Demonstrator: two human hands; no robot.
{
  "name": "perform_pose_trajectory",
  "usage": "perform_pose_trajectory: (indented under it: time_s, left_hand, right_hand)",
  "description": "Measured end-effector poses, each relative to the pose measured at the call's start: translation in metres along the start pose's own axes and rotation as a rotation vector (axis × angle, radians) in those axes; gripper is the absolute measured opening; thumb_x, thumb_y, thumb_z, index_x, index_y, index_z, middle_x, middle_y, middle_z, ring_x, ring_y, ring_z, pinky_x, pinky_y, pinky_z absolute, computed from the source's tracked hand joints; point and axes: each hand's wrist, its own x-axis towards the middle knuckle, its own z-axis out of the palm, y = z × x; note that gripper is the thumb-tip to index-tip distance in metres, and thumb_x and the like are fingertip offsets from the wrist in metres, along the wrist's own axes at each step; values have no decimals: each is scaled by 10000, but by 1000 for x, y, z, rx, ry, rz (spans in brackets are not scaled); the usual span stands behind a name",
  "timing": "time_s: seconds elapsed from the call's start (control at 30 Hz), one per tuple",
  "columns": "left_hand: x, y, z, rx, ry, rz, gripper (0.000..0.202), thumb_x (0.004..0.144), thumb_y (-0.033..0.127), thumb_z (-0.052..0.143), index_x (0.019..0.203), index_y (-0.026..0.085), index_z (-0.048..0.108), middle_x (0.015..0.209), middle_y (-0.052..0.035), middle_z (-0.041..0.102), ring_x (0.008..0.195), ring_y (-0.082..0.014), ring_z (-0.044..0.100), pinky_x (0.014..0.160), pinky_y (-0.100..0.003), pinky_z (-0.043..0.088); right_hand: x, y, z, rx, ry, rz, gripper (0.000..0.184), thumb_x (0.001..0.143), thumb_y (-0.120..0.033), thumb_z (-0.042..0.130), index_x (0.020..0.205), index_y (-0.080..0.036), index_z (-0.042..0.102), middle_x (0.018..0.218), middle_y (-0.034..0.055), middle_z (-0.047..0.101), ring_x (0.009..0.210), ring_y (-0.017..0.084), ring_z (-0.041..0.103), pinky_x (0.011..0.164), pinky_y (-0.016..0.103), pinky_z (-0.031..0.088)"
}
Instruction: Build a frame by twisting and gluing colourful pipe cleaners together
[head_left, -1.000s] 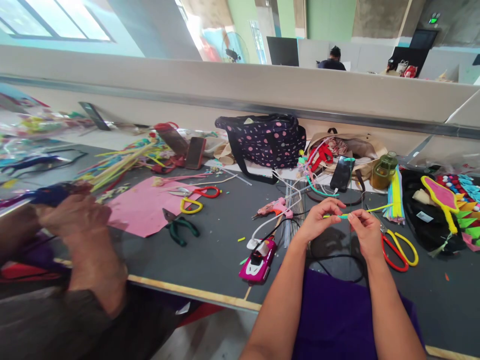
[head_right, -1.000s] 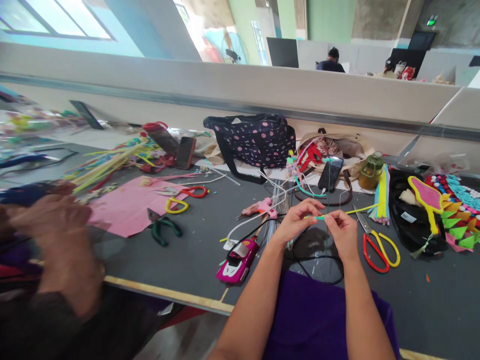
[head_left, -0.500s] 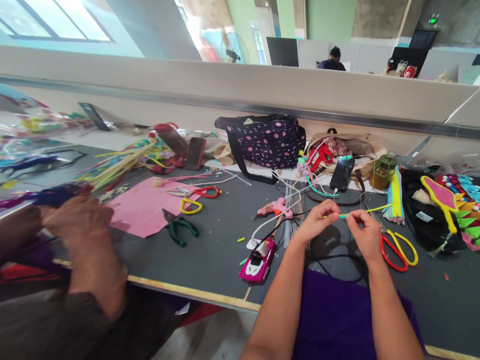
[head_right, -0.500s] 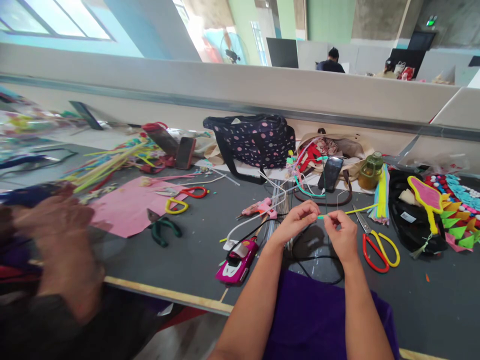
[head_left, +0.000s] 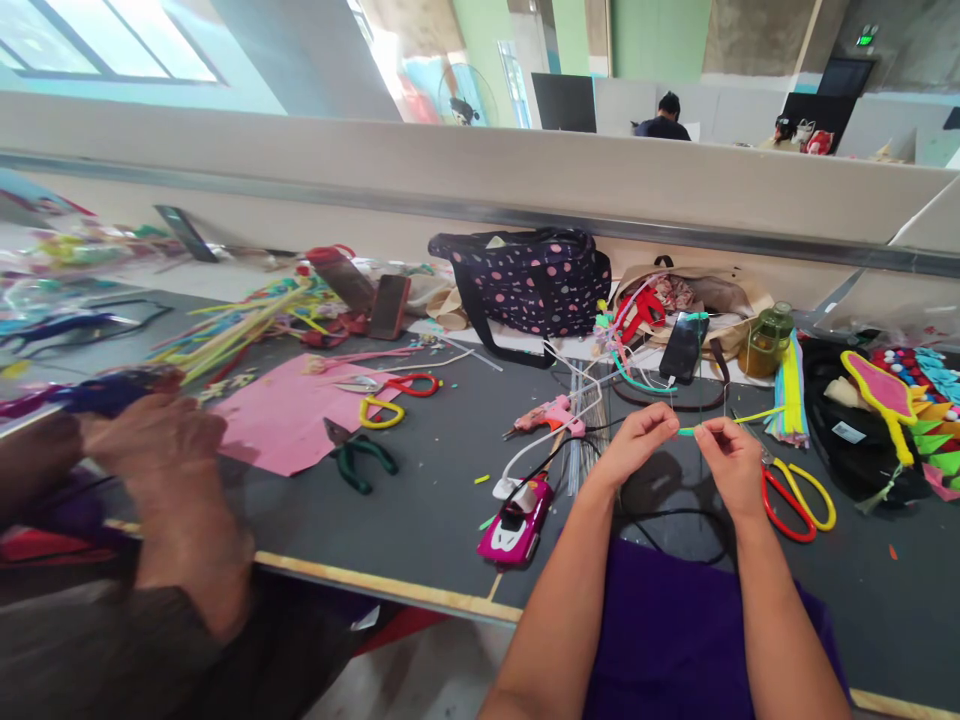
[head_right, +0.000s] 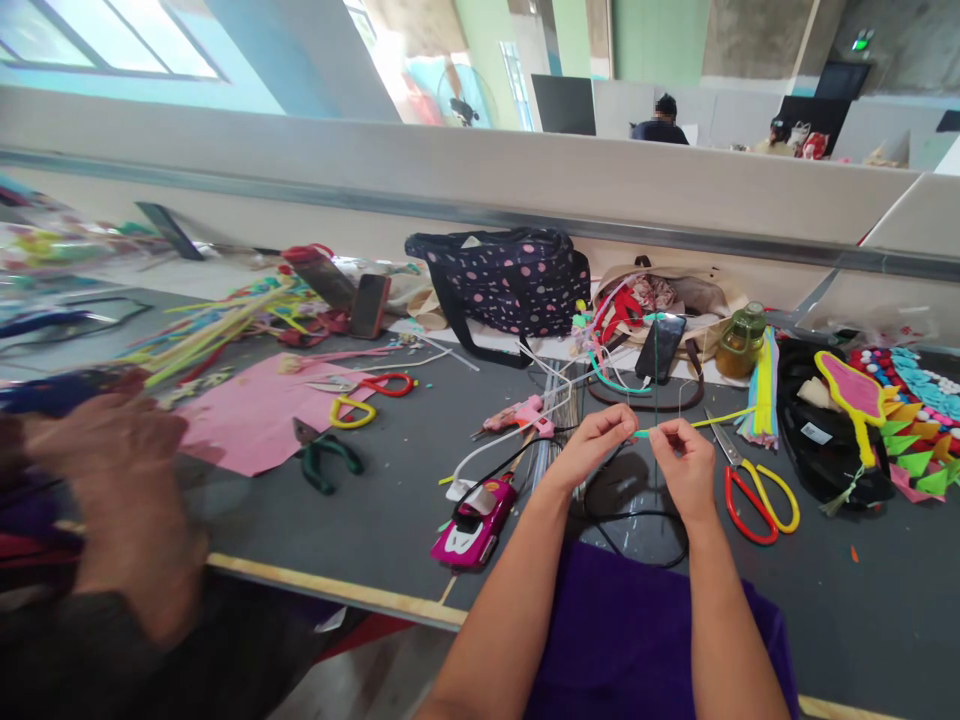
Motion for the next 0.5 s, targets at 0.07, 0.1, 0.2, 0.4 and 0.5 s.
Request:
perform_pose_trajectory:
  time_s: [0.07, 0.1, 0.2, 0.4, 0.5]
  left_hand:
    - [0, 0, 1, -3, 23, 4, 386, 838, 508, 570, 693, 153, 529, 720, 0, 464, 697, -121, 421, 665, -250, 339]
    - [0, 0, 2, -10, 40, 5, 388, 832, 503, 580, 677, 151, 525, 707, 3, 458, 687, -119, 415, 658, -250, 333]
    - [1, 1, 5, -58, 82, -19, 387, 826, 490, 591, 658, 148, 526, 673, 10, 454, 661, -111, 407, 644, -249, 320]
    - [0, 3, 7, -77, 77, -65, 378, 813, 482, 607, 663, 139, 553, 646, 13, 483, 642, -105, 414, 635, -248, 308]
    - [0, 1, 6, -65, 91, -99, 392, 792, 500, 621, 659, 137, 557, 633, 17, 491, 617, -98, 404, 613, -244, 296]
  right_hand:
    - [0, 0, 0, 16, -5, 8, 240, 810, -419, 619, 739, -191, 627, 631, -20, 576, 587, 127, 487, 582, 247, 390]
    - [0, 0, 0, 19, -7, 8, 241, 809, -420, 621, 739, -190, 628, 632, -21, 576, 587, 126, 487, 584, 247, 390]
    - [1, 2, 0, 30, -3, 15, 240, 807, -421, 628, 747, -188, 628, 635, -25, 575, 584, 121, 482, 577, 243, 385]
    - [1, 3, -1, -8, 14, -23, 238, 815, -415, 621, 748, -187, 627, 637, -27, 575, 586, 121, 488, 576, 243, 384]
    - [1, 2, -2, -63, 10, -51, 224, 821, -402, 610, 752, -189, 630, 654, -19, 586, 601, 126, 497, 593, 248, 395]
